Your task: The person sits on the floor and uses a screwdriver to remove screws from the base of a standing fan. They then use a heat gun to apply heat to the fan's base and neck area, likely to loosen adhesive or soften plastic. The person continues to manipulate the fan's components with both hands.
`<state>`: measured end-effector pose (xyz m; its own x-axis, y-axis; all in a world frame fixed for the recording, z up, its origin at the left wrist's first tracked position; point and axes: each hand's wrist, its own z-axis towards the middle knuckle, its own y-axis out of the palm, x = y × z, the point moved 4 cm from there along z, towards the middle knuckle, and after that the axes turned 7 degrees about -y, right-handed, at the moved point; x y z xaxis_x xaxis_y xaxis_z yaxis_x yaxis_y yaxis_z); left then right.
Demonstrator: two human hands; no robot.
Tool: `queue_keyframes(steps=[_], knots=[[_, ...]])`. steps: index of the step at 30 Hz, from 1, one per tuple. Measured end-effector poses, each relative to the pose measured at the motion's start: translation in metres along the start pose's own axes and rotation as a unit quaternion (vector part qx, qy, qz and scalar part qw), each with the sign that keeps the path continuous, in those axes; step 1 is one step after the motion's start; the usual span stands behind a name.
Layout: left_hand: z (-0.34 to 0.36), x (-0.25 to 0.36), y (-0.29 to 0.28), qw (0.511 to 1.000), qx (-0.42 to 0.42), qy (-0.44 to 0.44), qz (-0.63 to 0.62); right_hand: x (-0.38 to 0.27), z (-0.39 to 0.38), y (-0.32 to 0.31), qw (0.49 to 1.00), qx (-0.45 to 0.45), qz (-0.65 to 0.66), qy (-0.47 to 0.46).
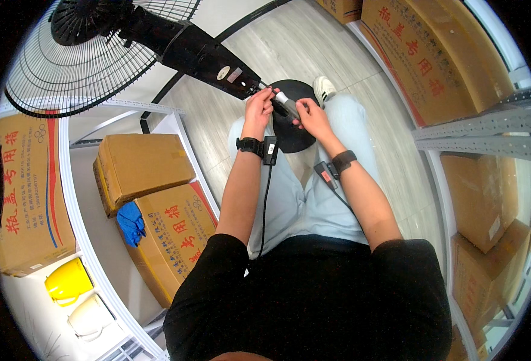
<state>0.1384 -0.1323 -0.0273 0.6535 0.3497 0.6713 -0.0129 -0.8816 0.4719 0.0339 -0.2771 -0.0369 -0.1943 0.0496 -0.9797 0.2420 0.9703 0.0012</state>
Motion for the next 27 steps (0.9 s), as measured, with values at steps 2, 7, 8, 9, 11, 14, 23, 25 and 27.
queue_keyframes(steps=[2,7,8,9,11,14,23,25,27], knots=[[0.0,0.0,0.0,1.0,0.006,0.0,0.001,-0.005,-0.002,0.001,1.0,-0.002,-0.02,-0.001],[0.0,-0.001,0.003,1.0,0.016,0.004,0.002,-0.007,-0.004,-0.001,0.985,0.021,-0.125,-0.12],[0.0,-0.001,0.002,1.0,0.016,0.006,0.001,-0.007,-0.004,-0.001,0.986,0.02,-0.123,-0.115],[0.0,-0.002,0.002,1.0,0.016,0.008,0.0,-0.007,-0.004,-0.001,0.986,0.019,-0.121,-0.11],[0.001,-0.002,0.0,1.0,0.019,0.008,-0.001,-0.005,-0.003,-0.001,0.993,0.015,-0.087,-0.082],[0.004,-0.002,-0.003,1.0,0.023,0.009,-0.01,-0.001,-0.002,0.001,1.0,0.005,-0.003,-0.017],[0.003,-0.002,-0.002,1.0,0.0,-0.007,-0.022,-0.012,-0.006,0.001,0.996,-0.002,-0.076,-0.051],[0.002,-0.002,0.0,1.0,-0.003,-0.006,-0.021,-0.009,-0.005,-0.001,0.985,0.017,-0.123,-0.12],[0.003,-0.002,0.0,1.0,-0.005,-0.005,-0.02,-0.001,-0.002,-0.001,0.987,0.013,-0.108,-0.119]])
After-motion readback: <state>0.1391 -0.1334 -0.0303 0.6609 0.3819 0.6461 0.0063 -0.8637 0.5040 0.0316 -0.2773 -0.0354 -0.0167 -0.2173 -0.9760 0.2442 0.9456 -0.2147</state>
